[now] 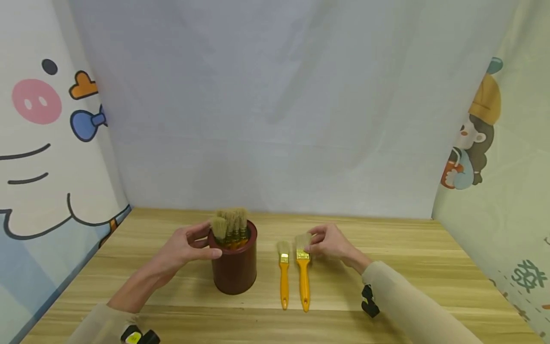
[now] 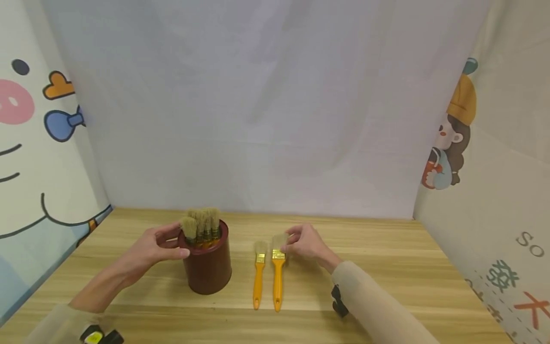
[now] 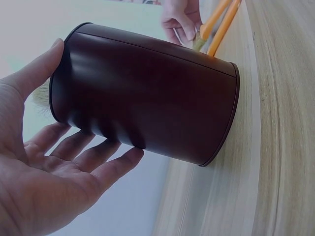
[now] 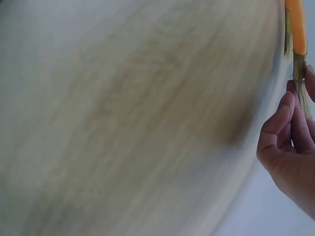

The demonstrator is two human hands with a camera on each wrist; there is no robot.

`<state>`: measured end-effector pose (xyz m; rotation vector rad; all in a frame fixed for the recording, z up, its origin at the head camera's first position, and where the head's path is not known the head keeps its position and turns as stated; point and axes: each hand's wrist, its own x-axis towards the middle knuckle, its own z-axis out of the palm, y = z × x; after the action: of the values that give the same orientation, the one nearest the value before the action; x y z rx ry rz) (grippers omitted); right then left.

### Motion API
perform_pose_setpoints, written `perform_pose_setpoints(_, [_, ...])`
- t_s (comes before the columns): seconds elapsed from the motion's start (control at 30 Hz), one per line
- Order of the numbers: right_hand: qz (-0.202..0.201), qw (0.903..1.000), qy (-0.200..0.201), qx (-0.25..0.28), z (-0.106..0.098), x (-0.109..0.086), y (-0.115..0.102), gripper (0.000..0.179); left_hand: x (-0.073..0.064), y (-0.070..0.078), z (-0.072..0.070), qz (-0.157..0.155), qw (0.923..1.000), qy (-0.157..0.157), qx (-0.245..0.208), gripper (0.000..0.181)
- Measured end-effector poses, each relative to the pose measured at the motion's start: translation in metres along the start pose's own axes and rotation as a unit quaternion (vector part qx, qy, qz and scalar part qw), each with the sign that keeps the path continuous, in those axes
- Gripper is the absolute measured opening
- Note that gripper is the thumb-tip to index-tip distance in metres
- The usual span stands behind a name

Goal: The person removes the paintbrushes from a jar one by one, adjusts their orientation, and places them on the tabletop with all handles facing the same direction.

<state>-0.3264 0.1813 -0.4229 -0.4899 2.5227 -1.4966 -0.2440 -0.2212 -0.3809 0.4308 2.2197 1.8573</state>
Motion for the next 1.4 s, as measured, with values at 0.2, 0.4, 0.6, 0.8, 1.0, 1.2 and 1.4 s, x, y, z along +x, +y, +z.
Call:
perform_pose_setpoints(0.2, [-0.003, 0.9993, -0.004, -0.037, 0.003, 0.001, 0.003, 0.053, -0.001, -0.001, -0.001, -0.003, 1.0, 0.0, 0.001, 0.097])
perform_pose_setpoints(0.4, [-0.014, 0.9979, 0.001, -0.063, 0.003, 0.003, 0.006, 0.051, 0.0, -0.001, -0.001, 0.0, 1.0, 0.0, 0.0, 0.096])
perform_pose_setpoints(0.6, [-0.02, 0.9953, 0.012, -0.095, 0.002, 0.006, 0.008, 0.05, 0.001, 0.0, -0.002, 0.006, 1.0, -0.004, -0.003, 0.095])
perform_pose_setpoints(0.8, [-0.015, 0.995, 0.009, -0.099, 0.002, 0.006, 0.009, 0.049, 0.0, -0.001, -0.001, 0.008, 1.0, -0.004, -0.003, 0.094])
perform_pose_setpoints(1.0, [-0.016, 0.9955, 0.007, -0.094, 0.001, 0.004, 0.009, 0.048, 0.001, 0.0, -0.001, 0.002, 1.0, -0.007, -0.004, 0.094])
perform_pose_setpoints(1.2, [-0.023, 0.9955, 0.004, -0.092, 0.0, 0.005, 0.01, 0.045, 0.002, 0.001, 0.0, -0.002, 1.0, -0.003, -0.001, 0.097])
perform_pose_setpoints(1.4, [-0.023, 0.9963, -0.003, -0.083, -0.002, 0.007, 0.012, 0.045, 0.003, 0.001, 0.0, 0.003, 1.0, -0.001, 0.001, 0.098])
